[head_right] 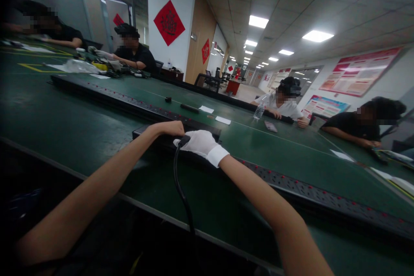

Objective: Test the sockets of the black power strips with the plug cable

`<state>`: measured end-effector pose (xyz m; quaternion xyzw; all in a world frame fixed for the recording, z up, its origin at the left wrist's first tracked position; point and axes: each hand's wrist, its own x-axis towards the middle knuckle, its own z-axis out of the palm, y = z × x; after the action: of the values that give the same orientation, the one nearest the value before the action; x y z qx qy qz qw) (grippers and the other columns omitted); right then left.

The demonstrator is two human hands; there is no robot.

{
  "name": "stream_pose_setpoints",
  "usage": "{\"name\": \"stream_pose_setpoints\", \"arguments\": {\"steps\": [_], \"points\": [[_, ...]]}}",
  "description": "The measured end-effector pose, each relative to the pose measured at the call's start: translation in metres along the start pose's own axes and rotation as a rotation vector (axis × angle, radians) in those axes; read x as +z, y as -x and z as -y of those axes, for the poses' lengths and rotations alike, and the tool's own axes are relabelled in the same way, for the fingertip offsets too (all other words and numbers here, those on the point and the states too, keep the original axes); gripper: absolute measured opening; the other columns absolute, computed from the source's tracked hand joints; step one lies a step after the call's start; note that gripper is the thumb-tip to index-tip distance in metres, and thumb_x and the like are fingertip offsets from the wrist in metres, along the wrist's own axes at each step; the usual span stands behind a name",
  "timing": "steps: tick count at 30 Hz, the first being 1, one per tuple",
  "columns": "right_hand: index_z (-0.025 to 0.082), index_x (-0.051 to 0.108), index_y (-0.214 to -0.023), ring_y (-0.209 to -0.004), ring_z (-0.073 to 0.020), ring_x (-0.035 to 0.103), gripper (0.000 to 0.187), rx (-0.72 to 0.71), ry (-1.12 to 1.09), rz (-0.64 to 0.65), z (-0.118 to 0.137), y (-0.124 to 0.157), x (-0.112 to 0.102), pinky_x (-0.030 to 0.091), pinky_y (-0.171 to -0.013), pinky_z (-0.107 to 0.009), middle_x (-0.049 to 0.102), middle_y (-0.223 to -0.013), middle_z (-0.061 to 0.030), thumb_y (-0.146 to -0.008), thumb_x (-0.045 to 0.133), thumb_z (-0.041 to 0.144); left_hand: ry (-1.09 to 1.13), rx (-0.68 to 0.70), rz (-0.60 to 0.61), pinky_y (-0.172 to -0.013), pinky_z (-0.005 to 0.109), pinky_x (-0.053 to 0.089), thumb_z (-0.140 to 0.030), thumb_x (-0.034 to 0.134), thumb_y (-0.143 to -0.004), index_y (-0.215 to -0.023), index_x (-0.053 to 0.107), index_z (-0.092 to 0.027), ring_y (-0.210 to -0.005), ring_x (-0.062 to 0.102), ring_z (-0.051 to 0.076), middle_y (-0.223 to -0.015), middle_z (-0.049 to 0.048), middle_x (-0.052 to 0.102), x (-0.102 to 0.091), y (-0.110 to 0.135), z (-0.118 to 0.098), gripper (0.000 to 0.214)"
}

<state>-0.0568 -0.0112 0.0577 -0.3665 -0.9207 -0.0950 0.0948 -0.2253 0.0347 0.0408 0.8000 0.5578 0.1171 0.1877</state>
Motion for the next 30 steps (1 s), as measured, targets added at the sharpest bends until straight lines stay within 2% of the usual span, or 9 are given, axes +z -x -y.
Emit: {"name": "stream_pose_setpoints", "arguments": {"steps": [8,13,18,30], "points": [[0.022,0.065,-0.075,-0.064,-0.0147,0.060,0.048,0.038,0.007,0.019,0.002,-0.001,0.000,0.032,-0.052,-0.022,0.067,-0.074,-0.0018,-0.079,0.040,0.063,0.028,-0.034,0.022,-0.045,0.024,0.028,-0.043,0.056,-0.062,-0.043,0.052,-0.014,-0.043,0.035,0.009,-0.043,-0.0011,0.043,-0.003,0.003,0.000,0.035],[0.023,0.065,-0.078,-0.064,-0.0147,0.059,0.050,0.036,0.005,0.033,0.001,0.000,0.000,0.032,-0.052,-0.023,0.067,-0.073,-0.0023,-0.080,0.036,0.063,-0.008,-0.074,-0.010,-0.048,0.023,0.032,-0.049,0.059,-0.061,-0.046,0.056,-0.014,-0.045,0.041,0.010,-0.046,0.0003,0.049,-0.006,0.004,0.008,0.038],[0.023,0.065,-0.082,-0.064,-0.0148,0.060,0.053,0.056,-0.002,0.039,0.002,0.001,-0.001,0.033,-0.052,-0.022,0.067,-0.075,-0.0028,-0.077,0.036,0.067,-0.092,-0.042,-0.072,-0.051,0.024,0.034,-0.052,0.056,-0.064,-0.051,0.061,-0.014,-0.048,0.045,0.012,-0.050,0.0021,0.054,-0.006,0.004,0.017,0.040],[0.024,0.065,-0.086,-0.072,-0.0166,0.062,0.048,0.049,0.028,0.058,0.003,-0.001,0.000,0.037,-0.057,-0.022,0.068,-0.081,-0.0034,-0.080,0.037,0.062,-0.066,-0.050,-0.073,-0.053,0.025,0.035,-0.054,0.055,-0.064,-0.052,0.063,-0.014,-0.050,0.048,0.013,-0.053,0.0043,0.057,-0.002,0.002,0.017,0.043]]}}
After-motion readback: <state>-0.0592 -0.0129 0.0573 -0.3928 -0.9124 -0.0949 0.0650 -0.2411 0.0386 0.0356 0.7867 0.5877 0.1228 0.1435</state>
